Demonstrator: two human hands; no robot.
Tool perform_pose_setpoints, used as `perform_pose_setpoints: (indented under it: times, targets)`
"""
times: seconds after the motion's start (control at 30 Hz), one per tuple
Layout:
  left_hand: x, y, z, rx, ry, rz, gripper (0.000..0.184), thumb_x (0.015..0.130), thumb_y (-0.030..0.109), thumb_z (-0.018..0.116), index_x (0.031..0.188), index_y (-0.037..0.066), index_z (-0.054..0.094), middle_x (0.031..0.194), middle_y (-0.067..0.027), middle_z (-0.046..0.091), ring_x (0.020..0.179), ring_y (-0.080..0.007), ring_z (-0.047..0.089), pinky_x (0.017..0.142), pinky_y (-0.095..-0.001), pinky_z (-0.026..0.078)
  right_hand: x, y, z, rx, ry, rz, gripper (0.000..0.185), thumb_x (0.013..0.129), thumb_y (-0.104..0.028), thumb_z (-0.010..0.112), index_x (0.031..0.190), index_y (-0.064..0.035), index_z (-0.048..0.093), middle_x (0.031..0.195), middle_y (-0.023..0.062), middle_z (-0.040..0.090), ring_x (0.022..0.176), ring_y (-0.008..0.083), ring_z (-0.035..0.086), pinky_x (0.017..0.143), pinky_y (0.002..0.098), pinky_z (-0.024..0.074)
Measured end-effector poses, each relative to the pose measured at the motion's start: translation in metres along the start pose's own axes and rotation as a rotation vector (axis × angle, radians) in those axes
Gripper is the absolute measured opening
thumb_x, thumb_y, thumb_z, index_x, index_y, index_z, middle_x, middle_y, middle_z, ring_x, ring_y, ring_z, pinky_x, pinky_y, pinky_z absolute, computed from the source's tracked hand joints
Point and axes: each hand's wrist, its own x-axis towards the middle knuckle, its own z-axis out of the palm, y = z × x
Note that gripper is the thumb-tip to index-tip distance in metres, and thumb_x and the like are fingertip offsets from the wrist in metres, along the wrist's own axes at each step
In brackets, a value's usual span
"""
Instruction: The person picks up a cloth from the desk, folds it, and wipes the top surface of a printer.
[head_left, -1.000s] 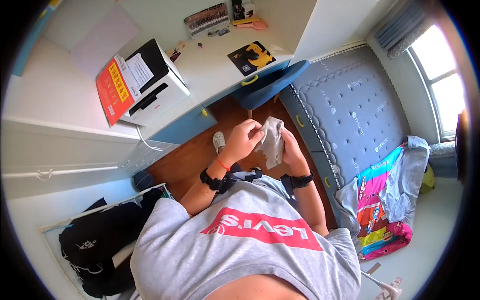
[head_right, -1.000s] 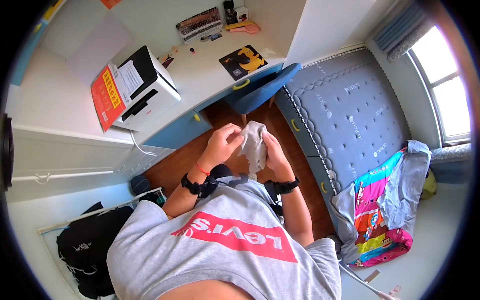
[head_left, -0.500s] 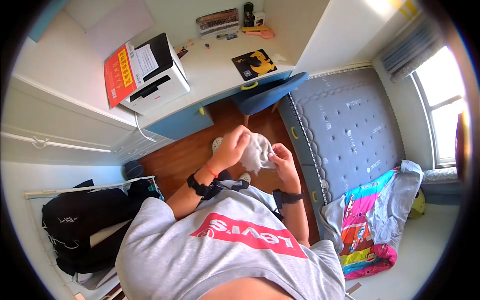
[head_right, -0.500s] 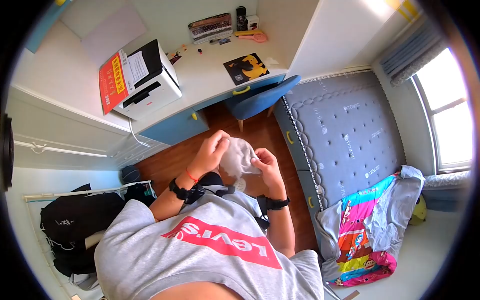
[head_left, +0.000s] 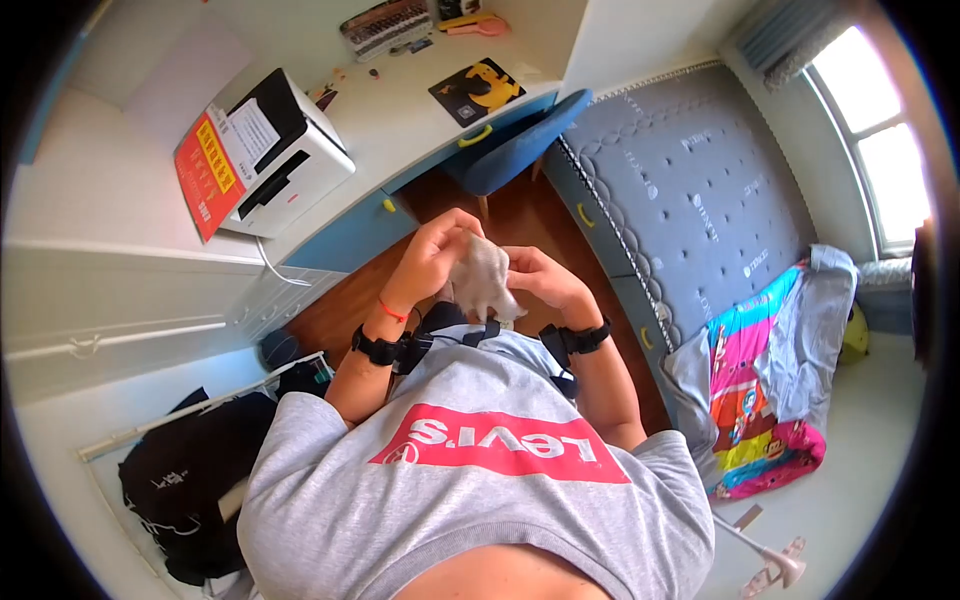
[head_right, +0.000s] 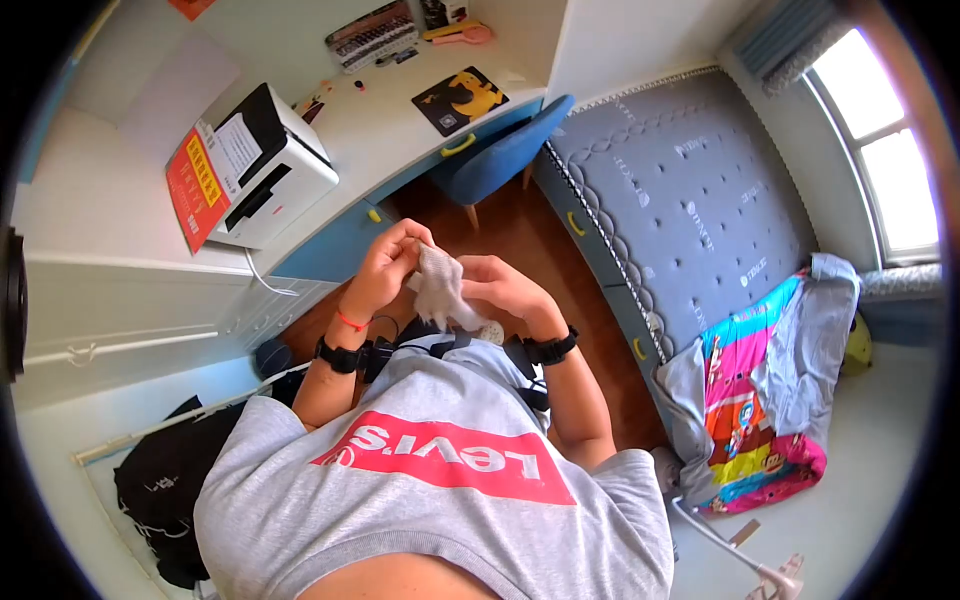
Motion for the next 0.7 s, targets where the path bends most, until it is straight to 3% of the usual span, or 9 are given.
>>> perform_pose_setpoints:
  times: [0.07,0.1,0.2,0.33,0.37,0.47,0.5,0.6,0.7]
  targets:
    - [0.004,-0.002,-0.003,0.05,0.003,0.007,0.011,0.102,0.006,0.051,0.106,0.003,0.061,0.091,-0.004,0.069,0.086,-0.0091,0.063,0.078,-0.0237,0.049,0.001,0.009,-0.014,-0.025,-0.114,0.091,0.022,0.096,-0.019,0.07,0.107,-0.0006,0.065,0.088,0.0003,0.068,0.076,0.0084,0.063,0.068,0.0239,0.0517]
    - [0.007,-0.003,-0.005,0.078,0.023,0.009,0.012,0.101,0.005,0.052,0.106,0.002,0.062,0.091,-0.0052,0.07,0.086,-0.0097,0.064,0.077,-0.0242,0.05,0.002,0.012,-0.015,0.01,-0.072,0.092,0.019,0.092,-0.016,0.074,0.1,-0.0007,0.067,0.084,0.0002,0.068,0.069,0.0073,0.062,0.061,0.0229,0.0508]
    - [0.015,0.004,-0.008,0.309,0.06,-0.002,0.013,0.102,0.005,0.055,0.11,0.001,0.064,0.092,-0.0066,0.073,0.085,-0.0094,0.066,0.076,-0.0242,0.05,-0.003,0.013,-0.016,-0.111,0.058,0.039,0.019,0.088,-0.013,0.077,0.098,-0.0006,0.067,0.08,-0.0008,0.067,0.069,0.0067,0.062,0.06,0.0219,0.0494]
    - [0.022,0.005,-0.01,0.497,0.108,-0.001,0.015,0.1,0.006,0.06,0.109,-0.002,0.068,0.09,-0.0072,0.074,0.082,-0.0085,0.066,0.072,-0.024,0.051,-0.006,0.031,-0.03,-0.433,0.308,0.003,0.019,0.079,-0.015,0.084,0.08,-0.0028,0.068,0.068,-0.0021,0.061,0.06,0.0068,0.053,0.056,0.0252,0.0424]
    - [0.024,0.004,-0.012,0.525,0.113,0.011,0.015,0.1,0.007,0.061,0.108,-0.002,0.069,0.089,-0.0078,0.074,0.081,-0.0088,0.066,0.071,-0.0242,0.051,-0.008,0.034,-0.032,-0.408,0.362,-0.008,0.022,0.075,-0.016,0.086,0.074,-0.0029,0.068,0.074,0.0004,0.063,0.063,0.0092,0.052,0.058,0.0279,0.0417]
    - [0.025,0.002,-0.014,0.59,0.134,0.04,0.014,0.099,0.008,0.062,0.106,-0.002,0.07,0.086,-0.0087,0.074,0.078,-0.0096,0.066,0.069,-0.0251,0.051,-0.015,0.029,-0.034,-0.611,0.45,-0.241,0.022,0.075,-0.016,0.085,0.074,-0.0024,0.068,0.086,0.0025,0.066,0.074,0.012,0.056,0.066,0.029,0.0434]
    - [0.025,0.0,-0.015,0.601,0.137,0.052,0.015,0.099,0.009,0.062,0.104,-0.002,0.07,0.086,-0.0084,0.074,0.078,-0.01,0.065,0.069,-0.0255,0.051,-0.018,0.029,-0.037,-0.587,0.408,-0.271,0.024,0.077,-0.016,0.086,0.08,-0.0039,0.065,0.099,0.005,0.065,0.095,0.015,0.059,0.077,0.028,0.044]
    - [0.025,0.005,-0.016,0.649,0.124,0.071,0.017,0.101,0.013,0.062,0.102,-0.002,0.07,0.084,-0.007,0.073,0.076,-0.011,0.063,0.068,-0.0263,0.05,-0.022,0.027,-0.034,-0.463,0.458,-0.506,0.024,0.079,-0.017,0.082,0.082,-0.0015,0.064,0.093,0.0025,0.065,0.09,0.0131,0.057,0.077,0.031,0.0458]
    - [0.023,0.011,-0.014,0.622,0.094,0.051,0.021,0.102,0.017,0.061,0.1,-0.002,0.069,0.083,-0.005,0.07,0.075,-0.0113,0.06,0.07,-0.0261,0.049,-0.034,0.024,-0.036,-0.201,0.44,-0.278,0.023,0.09,-0.021,0.074,0.094,-0.0036,0.06,0.087,-0.0018,0.061,0.083,0.0082,0.055,0.072,0.0271,0.0457]
